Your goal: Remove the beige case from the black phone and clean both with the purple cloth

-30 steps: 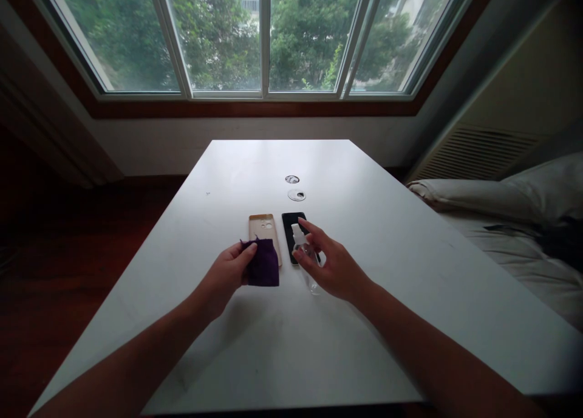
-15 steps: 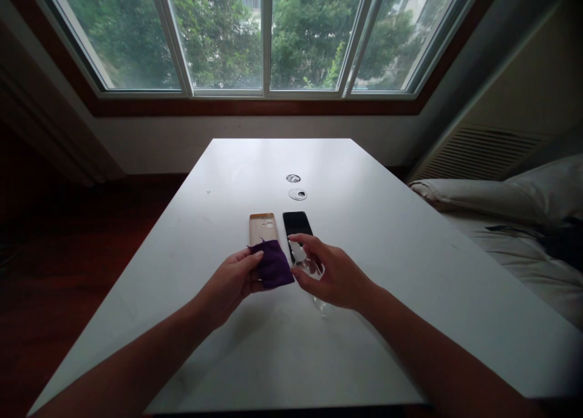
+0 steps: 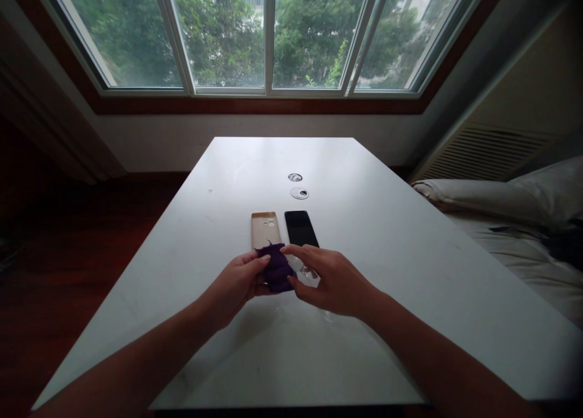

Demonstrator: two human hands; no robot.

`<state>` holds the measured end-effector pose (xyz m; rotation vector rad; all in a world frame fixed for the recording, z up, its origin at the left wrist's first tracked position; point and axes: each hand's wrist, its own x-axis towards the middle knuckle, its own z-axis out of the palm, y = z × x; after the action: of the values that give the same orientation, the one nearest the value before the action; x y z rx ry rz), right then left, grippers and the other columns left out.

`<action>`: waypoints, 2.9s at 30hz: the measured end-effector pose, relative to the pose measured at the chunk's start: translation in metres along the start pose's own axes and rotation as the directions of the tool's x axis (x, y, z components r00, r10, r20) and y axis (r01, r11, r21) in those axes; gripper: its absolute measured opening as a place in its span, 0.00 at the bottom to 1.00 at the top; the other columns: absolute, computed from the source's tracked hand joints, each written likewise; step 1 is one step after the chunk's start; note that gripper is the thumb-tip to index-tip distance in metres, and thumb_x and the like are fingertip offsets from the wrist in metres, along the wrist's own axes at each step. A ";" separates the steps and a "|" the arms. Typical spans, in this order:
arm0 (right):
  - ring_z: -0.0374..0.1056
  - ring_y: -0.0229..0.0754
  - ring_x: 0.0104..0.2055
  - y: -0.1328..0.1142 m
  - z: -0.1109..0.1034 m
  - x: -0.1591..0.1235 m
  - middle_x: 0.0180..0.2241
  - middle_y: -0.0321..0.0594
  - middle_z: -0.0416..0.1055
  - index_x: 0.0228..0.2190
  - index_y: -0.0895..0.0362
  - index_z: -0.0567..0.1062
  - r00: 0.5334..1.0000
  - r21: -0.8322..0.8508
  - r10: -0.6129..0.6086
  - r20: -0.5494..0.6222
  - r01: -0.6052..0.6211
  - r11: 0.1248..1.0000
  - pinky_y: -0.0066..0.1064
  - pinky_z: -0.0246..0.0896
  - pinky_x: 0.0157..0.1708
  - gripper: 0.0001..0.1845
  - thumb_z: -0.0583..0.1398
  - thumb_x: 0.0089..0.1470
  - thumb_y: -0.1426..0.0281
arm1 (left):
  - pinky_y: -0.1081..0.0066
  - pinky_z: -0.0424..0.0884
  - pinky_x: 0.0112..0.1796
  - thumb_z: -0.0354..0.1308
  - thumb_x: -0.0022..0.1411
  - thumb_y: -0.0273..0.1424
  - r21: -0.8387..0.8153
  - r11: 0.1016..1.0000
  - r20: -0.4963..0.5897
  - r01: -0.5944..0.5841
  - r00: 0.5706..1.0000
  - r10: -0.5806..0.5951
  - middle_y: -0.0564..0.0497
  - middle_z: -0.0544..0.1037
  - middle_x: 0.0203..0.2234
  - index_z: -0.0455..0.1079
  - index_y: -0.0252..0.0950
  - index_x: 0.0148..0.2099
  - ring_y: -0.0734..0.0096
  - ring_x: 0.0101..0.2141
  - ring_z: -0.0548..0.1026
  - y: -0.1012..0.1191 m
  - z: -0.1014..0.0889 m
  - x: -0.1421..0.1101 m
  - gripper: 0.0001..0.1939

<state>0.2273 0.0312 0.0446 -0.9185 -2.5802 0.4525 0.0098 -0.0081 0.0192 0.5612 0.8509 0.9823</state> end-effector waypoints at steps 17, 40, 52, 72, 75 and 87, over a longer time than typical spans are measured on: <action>0.66 0.38 0.29 0.004 0.000 0.000 0.35 0.40 0.74 0.60 0.50 0.69 0.992 -0.284 0.020 -0.123 -0.054 0.957 0.30 0.56 0.28 0.26 0.59 0.61 0.61 | 0.55 0.77 0.48 0.58 0.68 0.30 0.006 1.000 -0.024 -0.022 0.999 0.022 0.34 0.79 0.47 0.69 0.27 0.58 0.55 0.45 0.80 -0.001 -0.001 0.003 0.19; 0.63 0.37 0.28 0.007 0.007 -0.001 0.32 0.37 0.72 0.52 0.51 0.76 0.962 -0.466 -0.117 -0.248 -0.013 0.885 0.32 0.48 0.29 0.17 0.60 0.61 0.64 | 0.58 0.79 0.44 0.57 0.68 0.30 0.005 1.000 0.016 -0.016 1.000 0.016 0.31 0.78 0.48 0.69 0.25 0.59 0.55 0.44 0.80 0.001 -0.001 0.002 0.20; 0.61 0.36 0.27 0.008 0.005 0.000 0.31 0.35 0.71 0.52 0.50 0.75 0.957 -0.497 -0.136 -0.254 -0.009 0.867 0.31 0.47 0.28 0.18 0.60 0.61 0.66 | 0.61 0.80 0.41 0.56 0.69 0.29 -0.037 0.998 -0.006 -0.044 0.999 0.043 0.33 0.79 0.44 0.69 0.24 0.57 0.59 0.39 0.81 0.002 -0.004 0.000 0.18; 0.61 0.35 0.28 0.003 0.005 0.001 0.29 0.34 0.70 0.48 0.51 0.77 0.946 -0.499 -0.142 -0.292 -0.024 0.866 0.31 0.48 0.29 0.15 0.60 0.60 0.69 | 0.62 0.81 0.38 0.57 0.68 0.31 -0.047 0.998 0.016 -0.032 0.999 0.033 0.33 0.80 0.42 0.70 0.24 0.55 0.60 0.37 0.81 -0.001 -0.010 0.004 0.18; 0.61 0.35 0.27 0.003 0.005 0.000 0.29 0.34 0.70 0.47 0.51 0.78 0.943 -0.504 -0.151 -0.296 -0.020 0.864 0.31 0.48 0.29 0.14 0.60 0.60 0.69 | 0.62 0.81 0.38 0.58 0.68 0.30 -0.052 0.998 0.012 -0.026 1.000 0.027 0.33 0.80 0.42 0.70 0.24 0.55 0.60 0.37 0.81 -0.001 -0.010 0.005 0.18; 0.61 0.35 0.27 0.004 0.006 0.001 0.30 0.35 0.71 0.53 0.50 0.76 0.949 -0.487 -0.138 -0.285 -0.020 0.873 0.31 0.48 0.28 0.18 0.60 0.61 0.65 | 0.64 0.81 0.36 0.57 0.68 0.30 -0.022 1.000 0.027 -0.001 1.000 0.002 0.33 0.79 0.42 0.69 0.24 0.56 0.62 0.36 0.81 0.002 -0.007 0.001 0.18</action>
<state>0.2262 0.0336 0.0380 -0.9661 -2.4459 -0.3620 0.0037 -0.0064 0.0168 0.5553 0.8147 0.9822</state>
